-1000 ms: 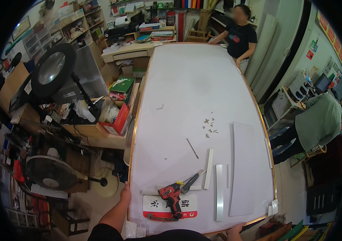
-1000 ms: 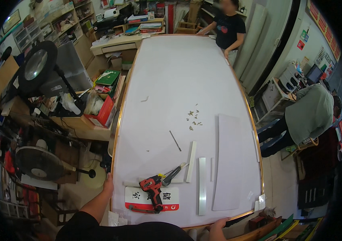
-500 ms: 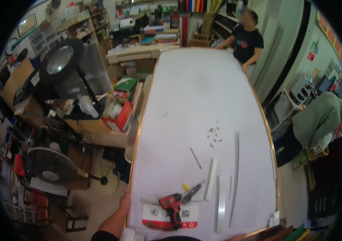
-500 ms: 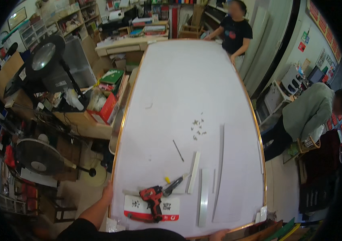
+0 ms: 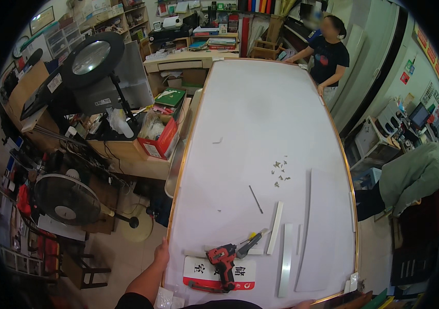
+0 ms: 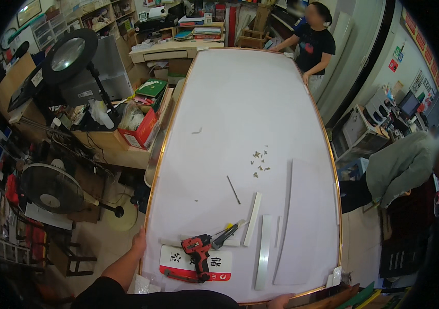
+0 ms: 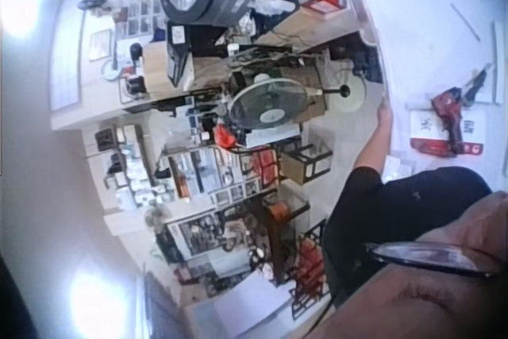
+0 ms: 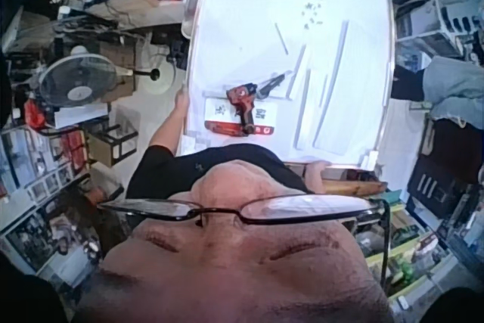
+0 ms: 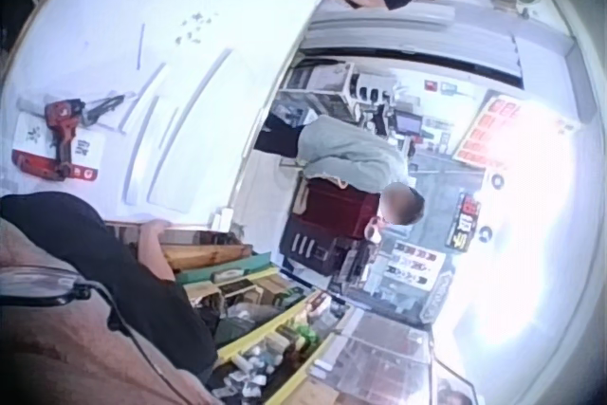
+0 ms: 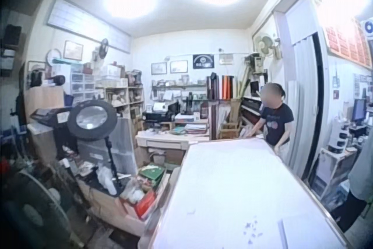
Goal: The person attaches a gold-colored trim to the edges of a large white board using a cordless drill and screws. They position trim pieces along the perimeter, drive screws to secure them, and occasionally adjust the board with assistance from another person.
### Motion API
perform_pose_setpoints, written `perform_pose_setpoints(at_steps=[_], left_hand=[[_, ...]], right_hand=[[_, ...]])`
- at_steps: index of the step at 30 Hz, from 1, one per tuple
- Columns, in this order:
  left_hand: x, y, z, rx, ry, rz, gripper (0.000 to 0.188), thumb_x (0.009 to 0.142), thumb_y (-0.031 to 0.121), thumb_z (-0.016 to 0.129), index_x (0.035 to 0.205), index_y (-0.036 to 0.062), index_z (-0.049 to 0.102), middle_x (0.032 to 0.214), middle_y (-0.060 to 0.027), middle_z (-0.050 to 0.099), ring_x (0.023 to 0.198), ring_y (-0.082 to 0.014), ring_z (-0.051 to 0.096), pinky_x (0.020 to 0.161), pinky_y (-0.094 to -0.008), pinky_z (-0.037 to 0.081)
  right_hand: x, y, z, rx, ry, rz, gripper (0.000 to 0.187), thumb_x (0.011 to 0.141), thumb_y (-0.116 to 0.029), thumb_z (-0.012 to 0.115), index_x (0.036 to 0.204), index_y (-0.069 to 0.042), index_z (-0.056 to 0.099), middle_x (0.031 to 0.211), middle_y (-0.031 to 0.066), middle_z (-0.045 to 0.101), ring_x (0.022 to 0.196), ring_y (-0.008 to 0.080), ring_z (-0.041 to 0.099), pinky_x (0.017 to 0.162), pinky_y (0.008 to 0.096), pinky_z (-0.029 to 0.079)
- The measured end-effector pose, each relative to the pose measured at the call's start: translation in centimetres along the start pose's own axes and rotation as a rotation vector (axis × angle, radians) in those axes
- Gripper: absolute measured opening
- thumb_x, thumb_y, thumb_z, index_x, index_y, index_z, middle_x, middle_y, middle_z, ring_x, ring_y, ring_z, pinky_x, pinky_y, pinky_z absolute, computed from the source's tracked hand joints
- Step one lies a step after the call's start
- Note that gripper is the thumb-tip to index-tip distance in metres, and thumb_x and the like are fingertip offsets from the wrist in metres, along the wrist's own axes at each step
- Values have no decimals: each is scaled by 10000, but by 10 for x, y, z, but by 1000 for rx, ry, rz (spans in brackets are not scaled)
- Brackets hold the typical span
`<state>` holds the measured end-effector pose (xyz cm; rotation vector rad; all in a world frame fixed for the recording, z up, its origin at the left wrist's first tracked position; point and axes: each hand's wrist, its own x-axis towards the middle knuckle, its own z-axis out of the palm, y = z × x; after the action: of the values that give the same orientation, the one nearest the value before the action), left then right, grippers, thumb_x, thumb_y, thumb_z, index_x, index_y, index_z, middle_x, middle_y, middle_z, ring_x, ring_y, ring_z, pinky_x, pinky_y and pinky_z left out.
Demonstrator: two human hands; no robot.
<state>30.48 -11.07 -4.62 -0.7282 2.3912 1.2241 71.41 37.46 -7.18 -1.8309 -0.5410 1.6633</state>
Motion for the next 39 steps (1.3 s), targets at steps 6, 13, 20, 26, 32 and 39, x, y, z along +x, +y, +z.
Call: perform_pose_setpoints(at_steps=[6, 13, 20, 26, 32, 39], left_hand=[[6, -5, -4, -1, -58, -16, 866, 1022, 701, 366, 1264, -79, 652, 1220, -244, 680, 1132, -348, 641, 992, -437, 497], [51, -29, -4, -410, -271, -190, 798, 1007, 710, 421, 1277, 2, 669, 1180, -170, 690, 1017, -305, 648, 958, -421, 521], [188, 78, 5, -673, -178, -84, 991, 956, 752, 503, 1579, 9, 300, 1529, -218, 486, 1275, -334, 582, 988, -466, 510], [206, 149, 46, -337, -149, 19, 1010, 953, 725, 540, 1661, 117, 154, 1640, -151, 325, 1413, -325, 442, 1082, -506, 470], [187, 162, 62, -337, -119, 72, 1035, 945, 631, 654, 1662, 107, 122, 1623, -152, 335, 1404, -296, 447, 1089, -448, 469], [179, 161, 73, -396, -129, 99, 1045, 943, 602, 677, 1658, 92, 111, 1591, -156, 372, 1368, -295, 478, 1070, -440, 475]], right_hand=[[-3, 0, -10, -12, 20, 0, 898, 1027, -731, 249, 1587, -36, 343, 1594, 160, 426, 1407, 404, 458, 1168, 543, 401], [-3, -10, -10, -27, 38, -7, 884, 1034, -719, 247, 1591, -39, 335, 1599, 159, 420, 1413, 402, 452, 1172, 540, 399], [-2, -7, -11, -9, 69, -33, 870, 1041, -708, 246, 1595, -42, 327, 1604, 158, 414, 1419, 400, 447, 1176, 537, 396], [3, -5, -13, 7, 74, -34, 858, 1047, -698, 244, 1598, -45, 320, 1608, 157, 409, 1424, 398, 442, 1179, 534, 394], [13, -7, -19, 0, 73, -32, 846, 1053, -688, 243, 1601, -48, 313, 1611, 156, 404, 1429, 396, 437, 1182, 531, 391], [22, -17, -12, -27, 28, -70, 832, 1060, -676, 241, 1605, -51, 304, 1616, 155, 398, 1435, 394, 431, 1186, 528, 389]])
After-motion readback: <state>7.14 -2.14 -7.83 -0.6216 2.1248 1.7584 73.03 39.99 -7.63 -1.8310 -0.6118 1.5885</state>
